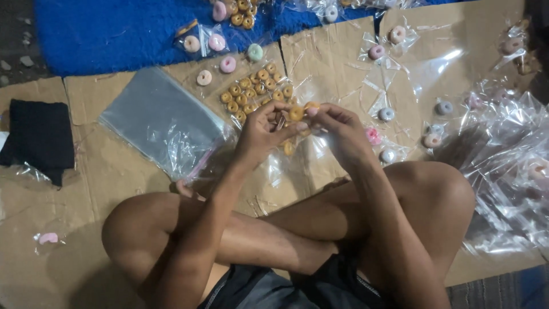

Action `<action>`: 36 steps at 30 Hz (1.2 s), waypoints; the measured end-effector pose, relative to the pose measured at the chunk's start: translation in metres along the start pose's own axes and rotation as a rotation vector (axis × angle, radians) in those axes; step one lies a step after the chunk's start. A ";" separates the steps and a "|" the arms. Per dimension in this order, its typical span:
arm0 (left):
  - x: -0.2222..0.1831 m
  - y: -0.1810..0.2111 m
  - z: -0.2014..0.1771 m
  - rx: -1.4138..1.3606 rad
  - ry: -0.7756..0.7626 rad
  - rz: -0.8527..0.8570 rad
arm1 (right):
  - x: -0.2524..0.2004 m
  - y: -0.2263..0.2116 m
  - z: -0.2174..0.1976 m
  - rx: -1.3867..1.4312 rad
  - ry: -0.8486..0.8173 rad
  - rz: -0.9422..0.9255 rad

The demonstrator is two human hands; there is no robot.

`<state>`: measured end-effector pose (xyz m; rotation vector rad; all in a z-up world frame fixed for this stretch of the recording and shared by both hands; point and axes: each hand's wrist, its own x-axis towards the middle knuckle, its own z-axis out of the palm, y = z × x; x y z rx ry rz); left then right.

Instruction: The person organizes and places small colorful toy donuts into clear plastic bags by hand while sitting on the floor.

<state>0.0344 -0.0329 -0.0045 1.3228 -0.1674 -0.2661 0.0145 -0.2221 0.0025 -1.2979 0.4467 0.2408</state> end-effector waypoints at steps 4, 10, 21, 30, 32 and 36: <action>0.006 -0.008 -0.005 -0.069 -0.035 -0.009 | -0.022 -0.030 0.014 0.016 -0.046 0.043; -0.011 0.004 -0.008 0.034 -0.007 0.005 | -0.011 -0.023 -0.015 -0.177 -0.085 0.006; -0.036 -0.097 -0.012 1.238 -0.522 -0.134 | -0.053 -0.039 -0.018 -0.700 -0.076 0.016; -0.028 -0.088 -0.018 1.004 -0.502 -0.331 | -0.056 -0.014 -0.015 -0.983 -0.208 0.175; -0.027 -0.070 -0.019 0.980 -0.472 -0.312 | -0.063 -0.019 -0.003 -1.019 -0.267 0.207; -0.032 -0.034 -0.015 0.907 -0.365 -0.213 | -0.048 0.015 -0.016 -0.764 -0.332 0.218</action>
